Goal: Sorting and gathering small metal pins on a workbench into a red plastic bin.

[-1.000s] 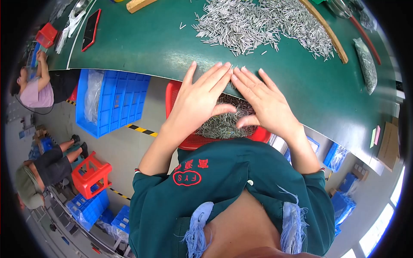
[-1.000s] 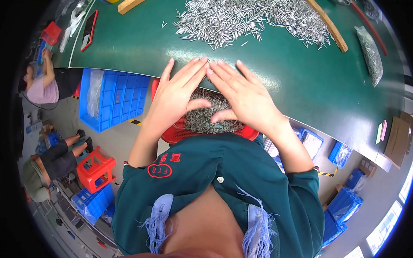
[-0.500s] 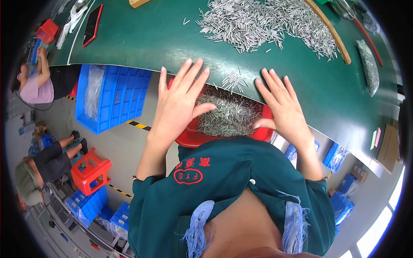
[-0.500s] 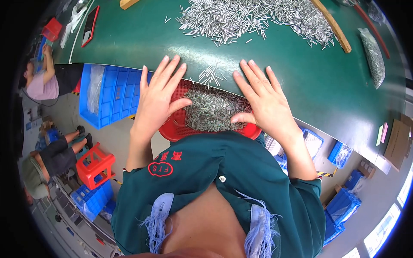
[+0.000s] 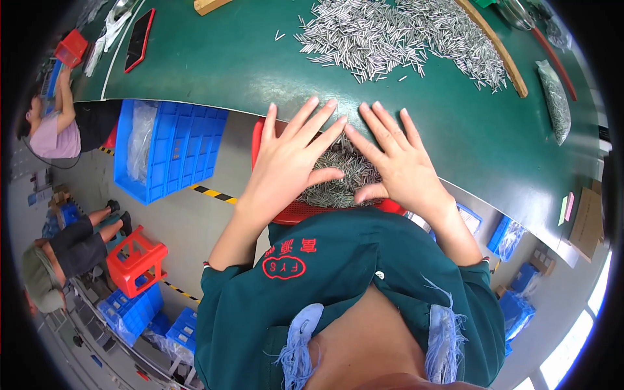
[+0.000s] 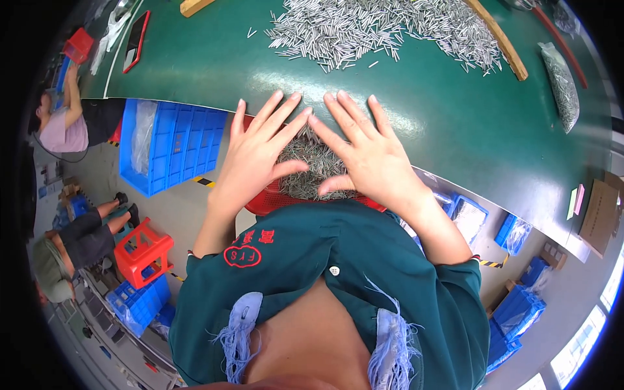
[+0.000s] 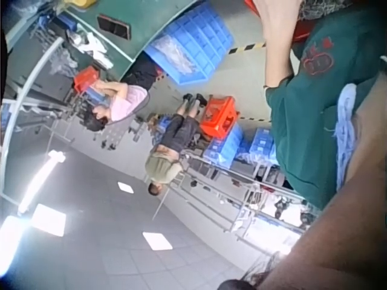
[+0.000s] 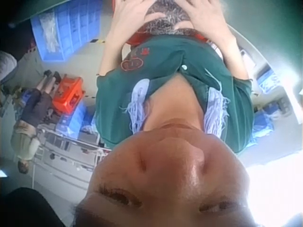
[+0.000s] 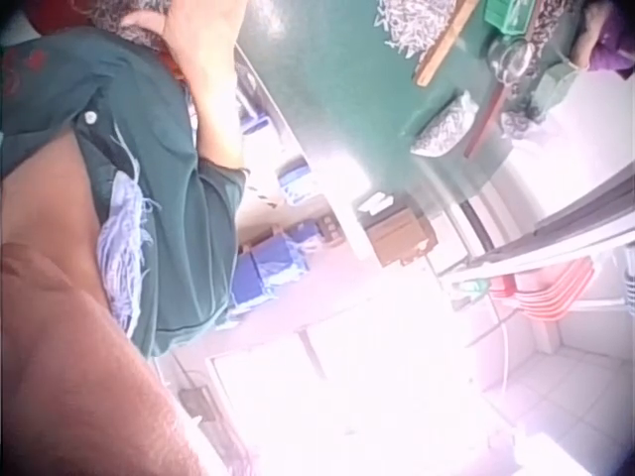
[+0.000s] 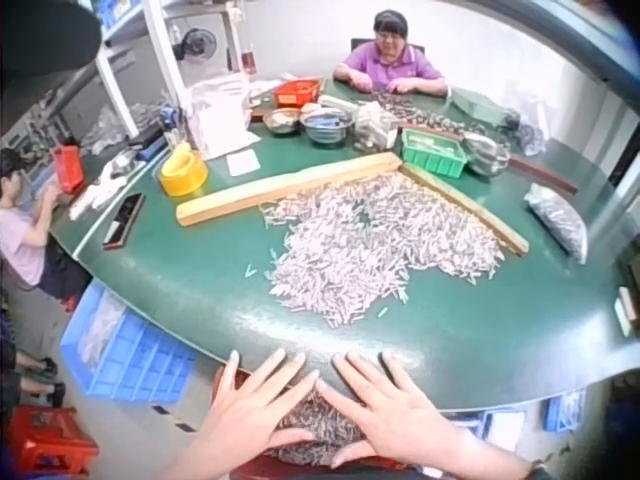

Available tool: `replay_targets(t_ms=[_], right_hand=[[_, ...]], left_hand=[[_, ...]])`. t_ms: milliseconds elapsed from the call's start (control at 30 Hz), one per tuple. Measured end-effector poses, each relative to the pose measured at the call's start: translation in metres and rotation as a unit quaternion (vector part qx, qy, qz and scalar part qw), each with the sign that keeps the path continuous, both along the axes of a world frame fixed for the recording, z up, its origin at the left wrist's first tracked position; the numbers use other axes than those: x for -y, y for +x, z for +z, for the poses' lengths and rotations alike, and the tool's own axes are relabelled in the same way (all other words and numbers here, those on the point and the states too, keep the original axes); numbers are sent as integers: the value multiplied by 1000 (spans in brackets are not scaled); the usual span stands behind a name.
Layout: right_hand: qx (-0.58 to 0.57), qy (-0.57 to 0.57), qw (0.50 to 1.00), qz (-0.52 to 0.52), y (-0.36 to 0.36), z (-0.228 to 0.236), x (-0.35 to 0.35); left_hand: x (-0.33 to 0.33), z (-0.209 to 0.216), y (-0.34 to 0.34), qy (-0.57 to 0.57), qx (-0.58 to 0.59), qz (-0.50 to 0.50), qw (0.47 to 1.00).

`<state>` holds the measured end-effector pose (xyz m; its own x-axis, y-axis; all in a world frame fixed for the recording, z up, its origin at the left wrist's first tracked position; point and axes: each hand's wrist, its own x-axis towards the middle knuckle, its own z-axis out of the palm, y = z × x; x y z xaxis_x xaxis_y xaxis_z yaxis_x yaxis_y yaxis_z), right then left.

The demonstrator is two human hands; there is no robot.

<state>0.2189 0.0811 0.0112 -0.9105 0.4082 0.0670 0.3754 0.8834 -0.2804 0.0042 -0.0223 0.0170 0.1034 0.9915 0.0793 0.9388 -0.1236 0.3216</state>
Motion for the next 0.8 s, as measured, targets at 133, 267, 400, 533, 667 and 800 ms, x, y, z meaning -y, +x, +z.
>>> replay_targets(t_ms=[133,267,400,533,667,800], right_hand=[[-13,-7,1000,0,6,5,-8],[-53,58,991,-109,2,-9,-29],[-28,102,983,-148,-3,-17,-39],[-22,90,984,-150,12,-10,-39],[32,146,957,-248,63,-9,-54],[74,197,894,-397,117,-12,-82]], left_hand=[[15,13,-11,-41,15,-20,999],[13,9,-11,-21,16,5,1000],[5,9,-5,4,24,-5,1000],[4,7,-4,3,16,0,1000],[7,4,-12,14,7,24,1000],[8,3,-20,26,-13,54,998]])
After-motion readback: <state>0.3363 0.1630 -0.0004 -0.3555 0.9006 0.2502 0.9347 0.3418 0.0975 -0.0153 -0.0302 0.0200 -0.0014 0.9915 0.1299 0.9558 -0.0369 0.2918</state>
